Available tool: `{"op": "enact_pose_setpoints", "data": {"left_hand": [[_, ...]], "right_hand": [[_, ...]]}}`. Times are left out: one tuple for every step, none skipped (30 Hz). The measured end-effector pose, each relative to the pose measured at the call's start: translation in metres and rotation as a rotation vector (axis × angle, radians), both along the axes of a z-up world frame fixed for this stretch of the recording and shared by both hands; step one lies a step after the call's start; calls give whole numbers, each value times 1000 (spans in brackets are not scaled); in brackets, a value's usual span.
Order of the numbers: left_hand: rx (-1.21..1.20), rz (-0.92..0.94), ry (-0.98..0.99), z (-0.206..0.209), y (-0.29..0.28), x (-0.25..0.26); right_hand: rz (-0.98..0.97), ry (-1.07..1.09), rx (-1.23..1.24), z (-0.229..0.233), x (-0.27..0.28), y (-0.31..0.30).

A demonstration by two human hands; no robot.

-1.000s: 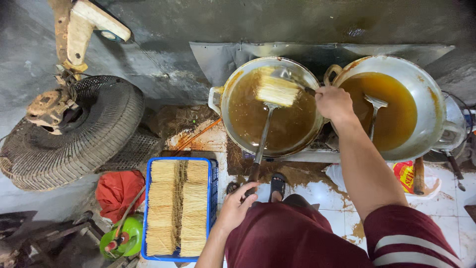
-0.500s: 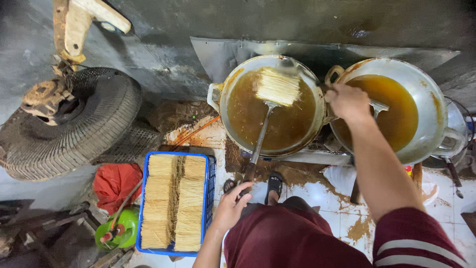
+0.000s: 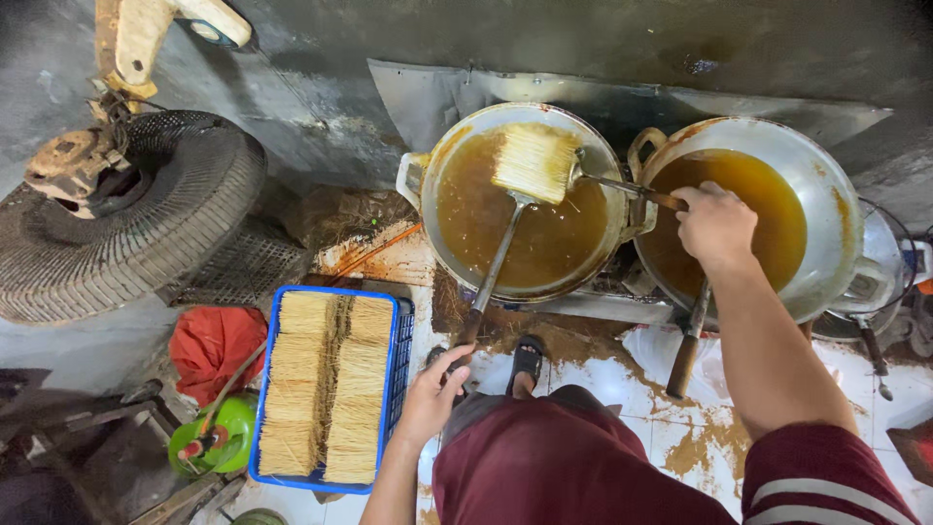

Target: The person uses a slotted spoon and a ladle to lower bundles of dry noodles into two large pots of hot oil, stirs them, and removes cooked bundles to place them in a blue crate. The person also skims oil from the pots and transfers it into a strainer.

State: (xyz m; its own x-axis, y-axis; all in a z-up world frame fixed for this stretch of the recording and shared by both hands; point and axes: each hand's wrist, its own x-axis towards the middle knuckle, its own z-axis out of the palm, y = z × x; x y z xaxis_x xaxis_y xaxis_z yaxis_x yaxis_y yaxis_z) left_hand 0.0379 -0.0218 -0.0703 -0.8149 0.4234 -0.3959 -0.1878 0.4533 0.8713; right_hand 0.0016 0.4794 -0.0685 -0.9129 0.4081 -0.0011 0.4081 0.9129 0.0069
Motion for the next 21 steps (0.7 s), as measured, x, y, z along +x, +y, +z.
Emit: {"op": "enact_pose_setpoints", "data": {"left_hand": [[2, 2, 3, -1, 0, 0], [-8, 7, -7, -2, -1, 0], [-18, 12, -17, -4, -1, 1], [-29, 12, -28, -5, -2, 3], [0, 13, -27, -7, -3, 6], [31, 10, -18, -9, -3, 5], [62, 6, -10, -11, -3, 5], [53, -2, -29, -14, -4, 3], [44, -10, -48, -16, -4, 3], [33, -19, -68, -18, -6, 3], [21, -34, -68, -19, -8, 3], [10, -53, -68, -20, -10, 2], [-1, -72, -67, -22, -12, 2], [4, -83, -61, -23, -13, 1], [10, -94, -55, -25, -15, 1], [17, -104, -49, -27, -15, 0], [0, -131, -36, -30, -16, -1], [-18, -154, -24, -33, -18, -2], [-35, -178, -11, -37, -21, -3], [-59, -196, -24, -42, -23, -3], [-83, -215, -36, -48, -25, -4]], "right_hand": [[-12, -16, -20, 3, 1, 2], [-9, -22, -36, 6, 1, 3], [-7, -29, -52, 9, 2, 4], [-8, -37, -68, 12, 4, 4], [-28, -53, -80, 12, 2, 1], [-52, -63, -88, 11, -5, -4], [-76, -72, -97, 12, -7, -7], [-84, -64, -103, 15, -4, -8], [-92, -56, -108, 17, 0, -9], [-100, -49, -115, 19, 4, -12], [-88, -48, -101, 19, 6, -15], [-79, -45, -86, 20, 8, -20], [-70, -42, -71, 19, 10, -25], [-96, -42, -85, 18, 11, -33], [-122, -41, -98, 16, 9, -42], [-148, -40, -110, 15, 9, -50], [-174, -35, -116, 16, 13, -56], [-198, -32, -123, 16, 19, -62], [-222, -29, -130, 15, 25, -69], [-245, -13, -152, 11, 33, -77], [-267, 4, -173, 5, 44, -88]]}}
